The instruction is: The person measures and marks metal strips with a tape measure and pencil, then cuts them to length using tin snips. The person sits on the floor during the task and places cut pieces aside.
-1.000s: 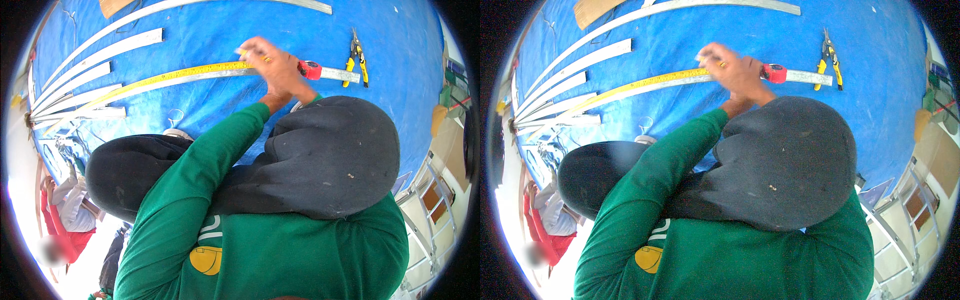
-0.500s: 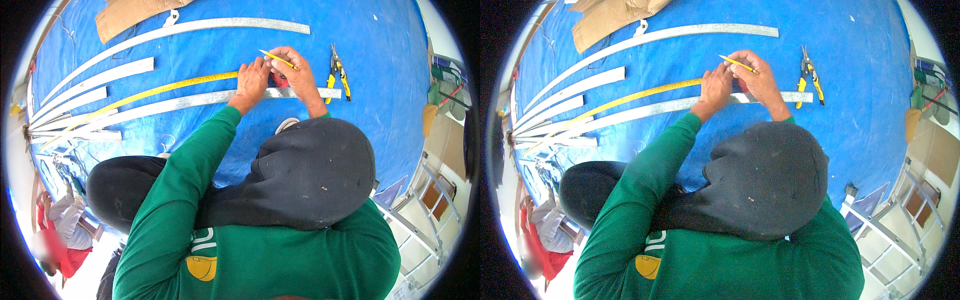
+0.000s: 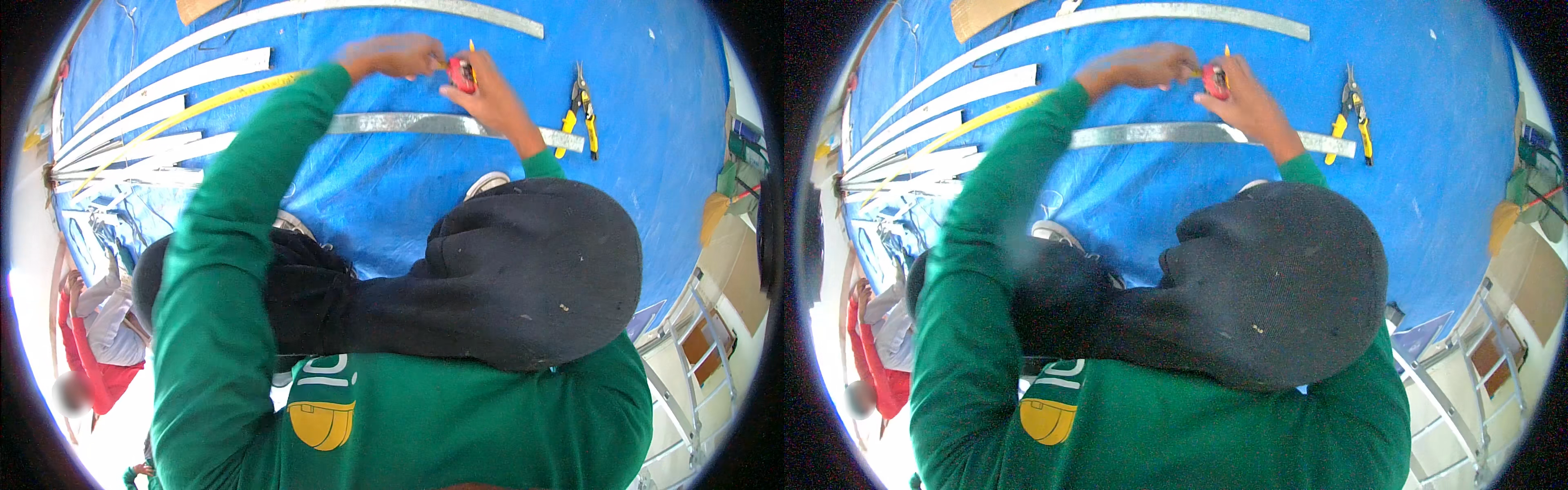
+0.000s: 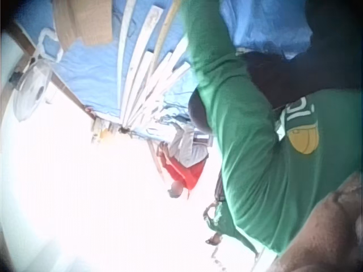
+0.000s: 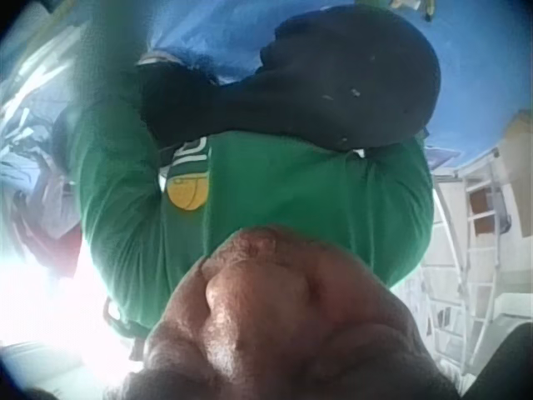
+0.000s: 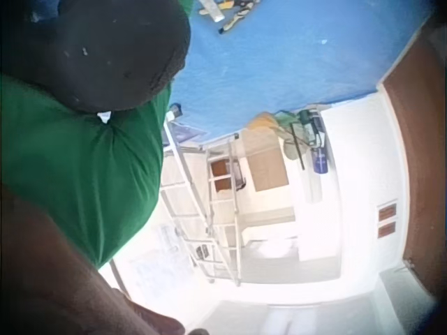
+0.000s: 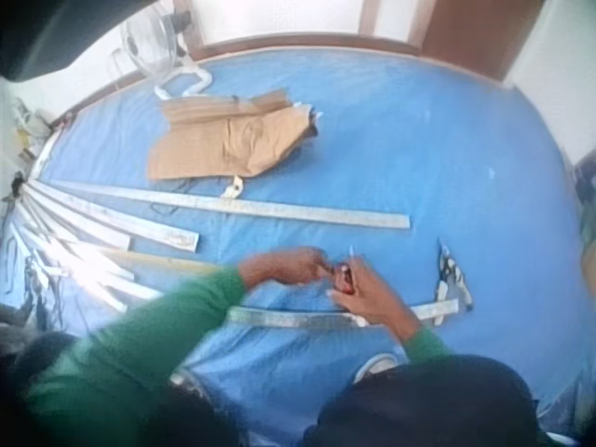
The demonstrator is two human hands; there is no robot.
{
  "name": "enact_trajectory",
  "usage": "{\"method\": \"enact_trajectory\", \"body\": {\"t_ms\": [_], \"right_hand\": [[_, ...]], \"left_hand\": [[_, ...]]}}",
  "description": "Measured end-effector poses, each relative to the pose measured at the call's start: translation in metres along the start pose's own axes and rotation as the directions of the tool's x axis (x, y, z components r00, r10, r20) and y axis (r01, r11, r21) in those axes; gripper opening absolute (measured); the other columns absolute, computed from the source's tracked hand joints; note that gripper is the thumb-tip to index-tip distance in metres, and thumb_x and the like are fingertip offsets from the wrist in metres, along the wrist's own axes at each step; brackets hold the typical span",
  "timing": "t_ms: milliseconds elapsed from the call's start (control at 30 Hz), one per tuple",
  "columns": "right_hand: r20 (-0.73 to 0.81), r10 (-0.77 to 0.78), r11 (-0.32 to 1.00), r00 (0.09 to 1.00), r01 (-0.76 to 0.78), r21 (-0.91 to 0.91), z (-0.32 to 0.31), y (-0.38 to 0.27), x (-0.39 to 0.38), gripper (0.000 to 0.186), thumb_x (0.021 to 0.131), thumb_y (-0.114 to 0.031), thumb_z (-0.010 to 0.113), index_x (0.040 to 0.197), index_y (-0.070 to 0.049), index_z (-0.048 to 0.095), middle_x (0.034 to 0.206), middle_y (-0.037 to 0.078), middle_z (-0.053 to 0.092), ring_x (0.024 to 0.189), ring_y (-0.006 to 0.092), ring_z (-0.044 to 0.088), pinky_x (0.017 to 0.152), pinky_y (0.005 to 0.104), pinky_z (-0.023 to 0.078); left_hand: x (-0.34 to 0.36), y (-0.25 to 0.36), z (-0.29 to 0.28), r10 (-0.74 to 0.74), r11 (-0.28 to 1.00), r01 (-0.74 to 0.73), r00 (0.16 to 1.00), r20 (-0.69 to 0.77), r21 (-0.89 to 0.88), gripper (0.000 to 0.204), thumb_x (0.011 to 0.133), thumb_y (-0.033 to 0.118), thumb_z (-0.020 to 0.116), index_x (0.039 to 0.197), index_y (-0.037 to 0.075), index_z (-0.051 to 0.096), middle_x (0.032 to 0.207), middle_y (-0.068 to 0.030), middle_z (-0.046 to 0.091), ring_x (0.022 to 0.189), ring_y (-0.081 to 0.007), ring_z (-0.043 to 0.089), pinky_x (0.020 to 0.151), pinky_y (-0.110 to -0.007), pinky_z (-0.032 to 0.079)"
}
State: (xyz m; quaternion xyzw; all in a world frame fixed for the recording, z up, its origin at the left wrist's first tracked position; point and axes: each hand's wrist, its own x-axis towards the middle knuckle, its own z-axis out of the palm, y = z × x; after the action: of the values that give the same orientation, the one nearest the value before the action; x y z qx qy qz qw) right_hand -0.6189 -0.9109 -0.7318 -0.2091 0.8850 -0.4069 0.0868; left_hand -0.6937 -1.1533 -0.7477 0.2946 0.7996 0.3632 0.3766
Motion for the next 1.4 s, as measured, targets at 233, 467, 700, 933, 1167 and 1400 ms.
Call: {"method": "enact_trajectory", "body": {"t_ms": [233,467,700,933,1167,1400], "right_hand": [[0.022,-0.073,0.962,0.997,0.076,-0.262,-0.003,-0.05,0.051,0.048,0.088,-0.049,0.073,0.1,-0.003,0.066,0.099,0.022,0.071,0.093,0.0439,0.07,0.083,0.0551,0.057],[0.053,0.076,0.982,0.996,-0.066,-0.178,0.038,-0.076,0.056,0.047,0.086,-0.047,0.072,0.094,-0.001,0.069,0.096,0.024,0.074,0.093,0.045,0.071,0.086,0.0556,0.057],[0.108,0.153,0.985,0.982,-0.143,-0.1,0.048,-0.07,0.042,0.046,0.086,-0.047,0.072,0.093,-0.001,0.069,0.093,0.026,0.074,0.092,0.0464,0.071,0.082,0.056,0.057],[-0.06,0.111,0.977,0.992,-0.12,-0.177,0.027,-0.022,0.035,0.046,0.089,-0.04,0.08,0.114,-0.004,0.067,0.105,0.022,0.073,0.098,0.0429,0.071,0.085,0.0497,0.056],[-0.106,0.107,0.936,0.989,-0.136,-0.325,-0.007,0.038,0.018,0.053,0.087,-0.038,0.079,0.115,0.004,0.062,0.108,0.029,0.068,0.103,0.0462,0.067,0.094,0.053,0.055],[-0.179,0.095,0.91,0.979,-0.159,-0.384,-0.024,0.067,-0.019,0.062,0.086,-0.034,0.083,0.129,0.004,0.059,0.123,0.028,0.064,0.117,0.0453,0.063,0.105,0.0506,0.052]], "left_hand": [[-0.204,-0.06,-0.119,-0.311,0.907,0.183,0.898,0.31,0.38,0.042,0.115,0.037,0.045,0.092,0.007,0.063,0.077,-0.0043,0.06,0.076,-0.0204,0.059,0.074,-0.041,0.048],[-0.416,-0.119,-0.141,-0.74,0.65,0.725,0.672,-0.029,0.228,0.052,0.113,0.053,0.05,0.096,0.007,0.064,0.081,-0.0006,0.058,0.077,-0.0182,0.055,0.076,-0.036,0.049],[-0.384,-0.081,-0.127,-0.673,0.734,0.68,0.726,-0.138,-0.003,0.048,0.114,0.048,0.05,0.097,0.005,0.063,0.079,0.0007,0.052,0.071,-0.0142,0.051,0.064,-0.033,0.049],[-0.224,-0.007,-0.103,-0.313,0.815,0.313,0.946,-0.085,0.487,0.033,0.113,0.033,0.053,0.119,0.003,0.067,0.085,-0.0086,0.063,0.081,-0.0275,0.064,0.077,-0.044,0.053],[-0.126,0.014,-0.007,0.453,0.694,-0.09,0.825,-0.336,0.715,0.045,0.103,0.028,0.07,0.141,0.006,0.06,0.129,-0.0225,0.067,0.125,-0.0426,0.062,0.109,-0.051,0.051],[-0.176,-0.021,0.05,-0.218,0.869,0.24,0.971,-0.1,0.432,0.056,0.096,0.041,0.079,0.134,0.005,0.059,0.123,-0.022,0.069,0.117,-0.0417,0.068,0.099,-0.054,0.054]]}}
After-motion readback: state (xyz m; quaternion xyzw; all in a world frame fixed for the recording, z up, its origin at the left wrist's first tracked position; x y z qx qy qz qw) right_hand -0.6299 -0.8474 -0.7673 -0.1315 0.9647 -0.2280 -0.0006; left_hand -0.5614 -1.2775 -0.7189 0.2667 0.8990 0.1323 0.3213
